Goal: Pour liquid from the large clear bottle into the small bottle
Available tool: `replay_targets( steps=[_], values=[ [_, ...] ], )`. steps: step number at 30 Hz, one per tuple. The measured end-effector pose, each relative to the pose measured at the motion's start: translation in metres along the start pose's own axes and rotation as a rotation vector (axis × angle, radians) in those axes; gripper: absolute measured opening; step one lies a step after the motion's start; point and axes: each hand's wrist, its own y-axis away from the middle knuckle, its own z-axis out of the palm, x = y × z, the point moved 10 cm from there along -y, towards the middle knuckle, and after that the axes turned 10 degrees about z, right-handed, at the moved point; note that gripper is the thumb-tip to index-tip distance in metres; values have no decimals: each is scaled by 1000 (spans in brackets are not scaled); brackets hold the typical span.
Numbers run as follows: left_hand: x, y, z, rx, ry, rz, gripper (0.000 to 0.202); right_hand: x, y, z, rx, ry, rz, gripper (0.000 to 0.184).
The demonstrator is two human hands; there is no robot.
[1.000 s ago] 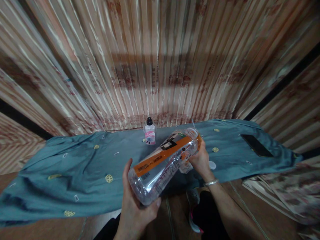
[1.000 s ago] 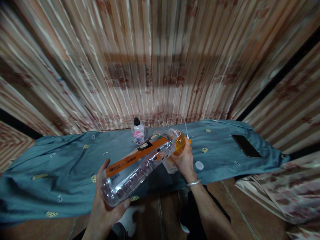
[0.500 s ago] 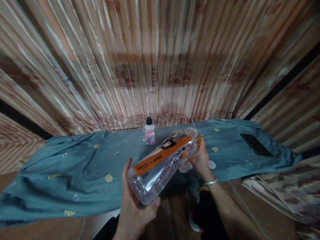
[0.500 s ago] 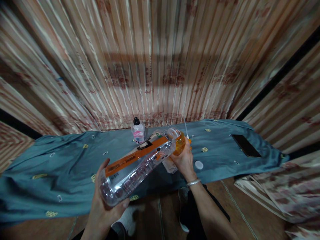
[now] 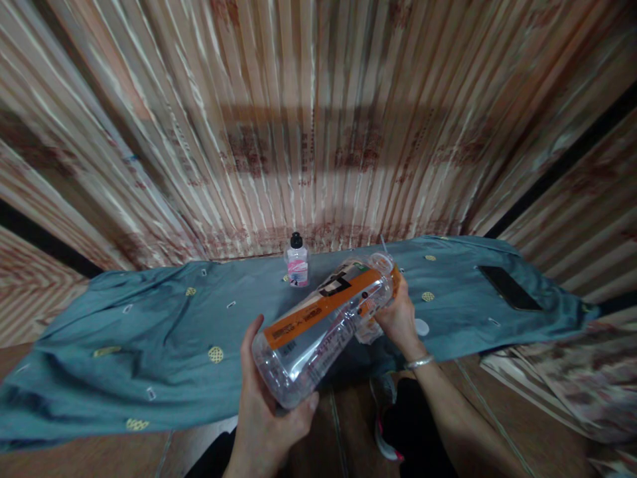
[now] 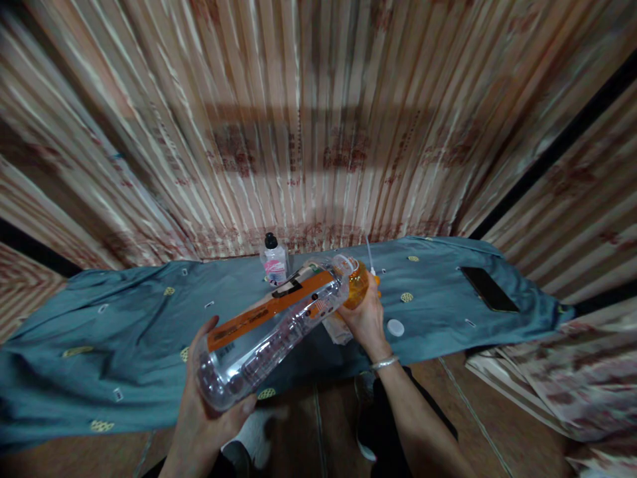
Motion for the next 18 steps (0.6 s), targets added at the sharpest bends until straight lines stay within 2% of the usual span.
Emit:
replay_targets(
  steps=[10, 18],
  values=[
    [1, 2, 2, 19, 47, -22, 113, -2, -1, -1, -11, -15, 24, 108],
    [-1, 1, 4, -11, 62, -19, 109, -3, 0, -1, -25, -31, 45, 109]
  ],
)
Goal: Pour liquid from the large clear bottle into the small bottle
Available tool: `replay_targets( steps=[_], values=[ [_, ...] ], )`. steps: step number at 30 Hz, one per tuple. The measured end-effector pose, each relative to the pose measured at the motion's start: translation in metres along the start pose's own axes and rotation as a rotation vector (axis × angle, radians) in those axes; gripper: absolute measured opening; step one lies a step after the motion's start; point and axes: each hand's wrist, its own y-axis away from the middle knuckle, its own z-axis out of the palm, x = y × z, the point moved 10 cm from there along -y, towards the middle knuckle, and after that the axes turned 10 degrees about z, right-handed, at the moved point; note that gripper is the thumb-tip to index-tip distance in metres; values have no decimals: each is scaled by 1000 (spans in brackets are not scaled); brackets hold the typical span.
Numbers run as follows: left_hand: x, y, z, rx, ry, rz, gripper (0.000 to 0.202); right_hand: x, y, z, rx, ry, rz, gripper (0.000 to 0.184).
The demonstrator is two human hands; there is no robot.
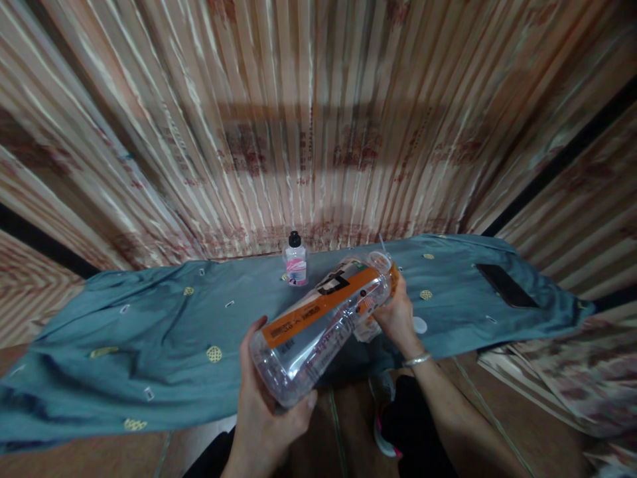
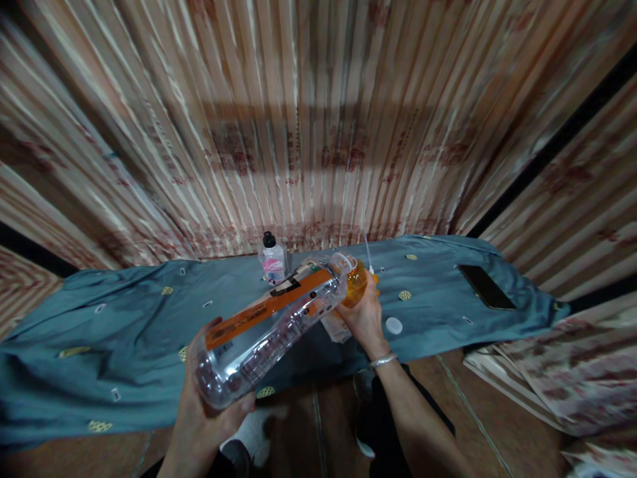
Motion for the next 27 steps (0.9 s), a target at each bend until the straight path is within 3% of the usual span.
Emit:
replay_targets(
  steps=[27],
  values=[
    [0, 0, -3, 32, -3, 32, 109, 6, -1, 4, 17, 21, -37, 112]
  ],
)
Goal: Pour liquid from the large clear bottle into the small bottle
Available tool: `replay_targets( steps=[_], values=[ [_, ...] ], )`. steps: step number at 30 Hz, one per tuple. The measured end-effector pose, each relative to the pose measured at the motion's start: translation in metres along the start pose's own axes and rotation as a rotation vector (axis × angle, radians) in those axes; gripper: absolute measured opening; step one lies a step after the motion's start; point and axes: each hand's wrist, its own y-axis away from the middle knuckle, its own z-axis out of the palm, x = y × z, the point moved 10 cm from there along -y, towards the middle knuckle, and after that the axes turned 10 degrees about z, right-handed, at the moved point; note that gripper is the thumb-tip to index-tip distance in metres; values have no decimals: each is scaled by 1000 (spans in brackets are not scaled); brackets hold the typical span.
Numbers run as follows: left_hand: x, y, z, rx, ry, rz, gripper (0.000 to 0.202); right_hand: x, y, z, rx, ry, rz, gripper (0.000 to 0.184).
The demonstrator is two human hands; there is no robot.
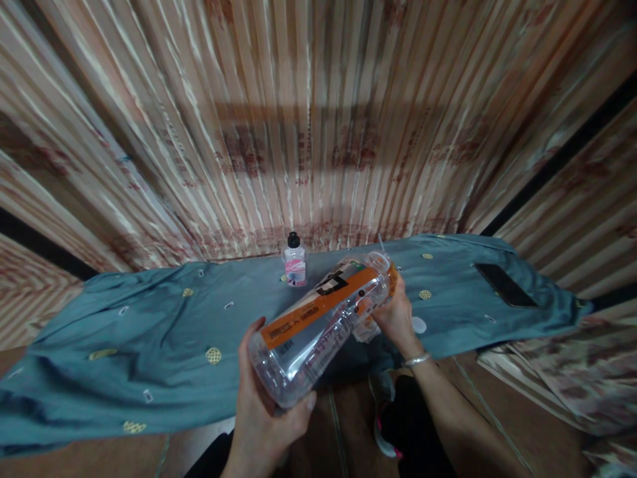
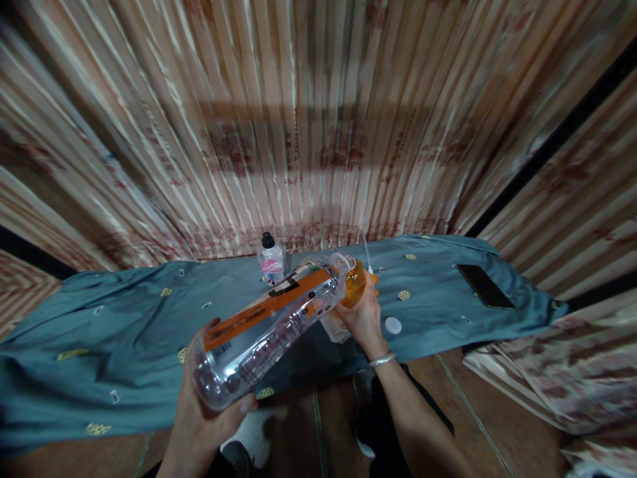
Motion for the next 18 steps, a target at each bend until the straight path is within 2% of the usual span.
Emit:
replay_targets(
  steps=[18],
  values=[
    [1, 0, 0, -5, -8, -6, 109, -6, 1, -2, -16, -29, 22, 108]
  ],
)
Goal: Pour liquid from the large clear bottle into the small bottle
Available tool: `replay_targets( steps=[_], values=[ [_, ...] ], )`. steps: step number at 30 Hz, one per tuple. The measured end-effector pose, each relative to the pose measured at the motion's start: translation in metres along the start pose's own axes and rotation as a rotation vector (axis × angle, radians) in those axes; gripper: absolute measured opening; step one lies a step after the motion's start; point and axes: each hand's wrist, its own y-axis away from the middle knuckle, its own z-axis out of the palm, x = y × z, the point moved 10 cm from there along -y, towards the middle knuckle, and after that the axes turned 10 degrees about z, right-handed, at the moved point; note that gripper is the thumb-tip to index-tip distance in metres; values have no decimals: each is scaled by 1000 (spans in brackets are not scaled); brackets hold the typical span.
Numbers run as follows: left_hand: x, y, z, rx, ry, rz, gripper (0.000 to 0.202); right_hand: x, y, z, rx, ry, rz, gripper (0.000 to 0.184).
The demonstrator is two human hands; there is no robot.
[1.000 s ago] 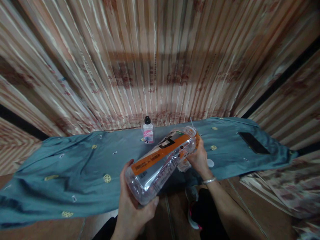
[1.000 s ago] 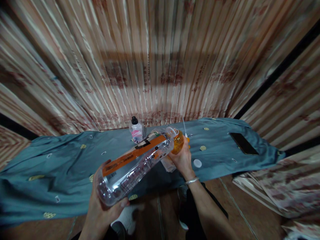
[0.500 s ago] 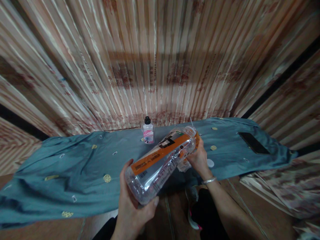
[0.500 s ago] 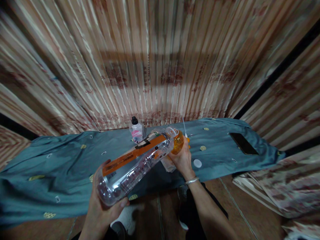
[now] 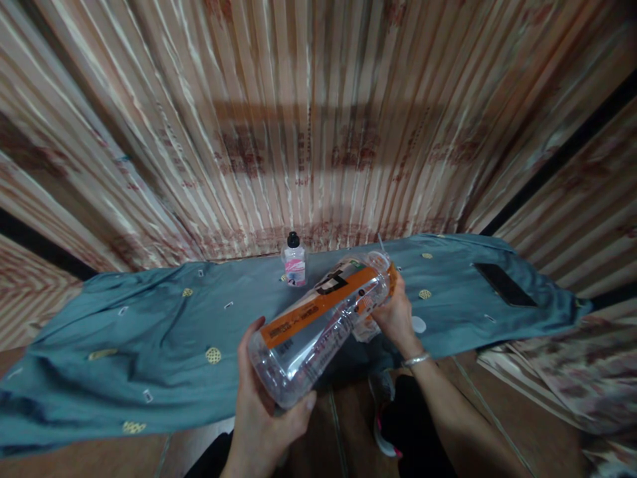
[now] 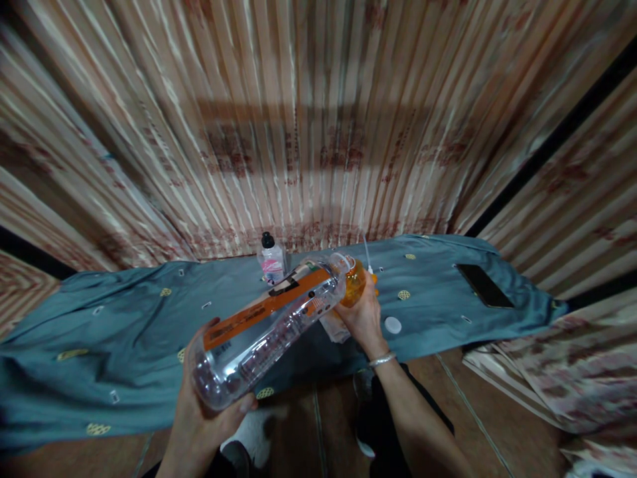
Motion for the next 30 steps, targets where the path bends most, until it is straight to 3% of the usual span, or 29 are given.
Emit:
replay_targets(
  steps=[30],
  values=[
    [2, 0, 1, -4, 9, 0, 106, 2, 0, 0, 10, 26, -9, 110]
  ],
)
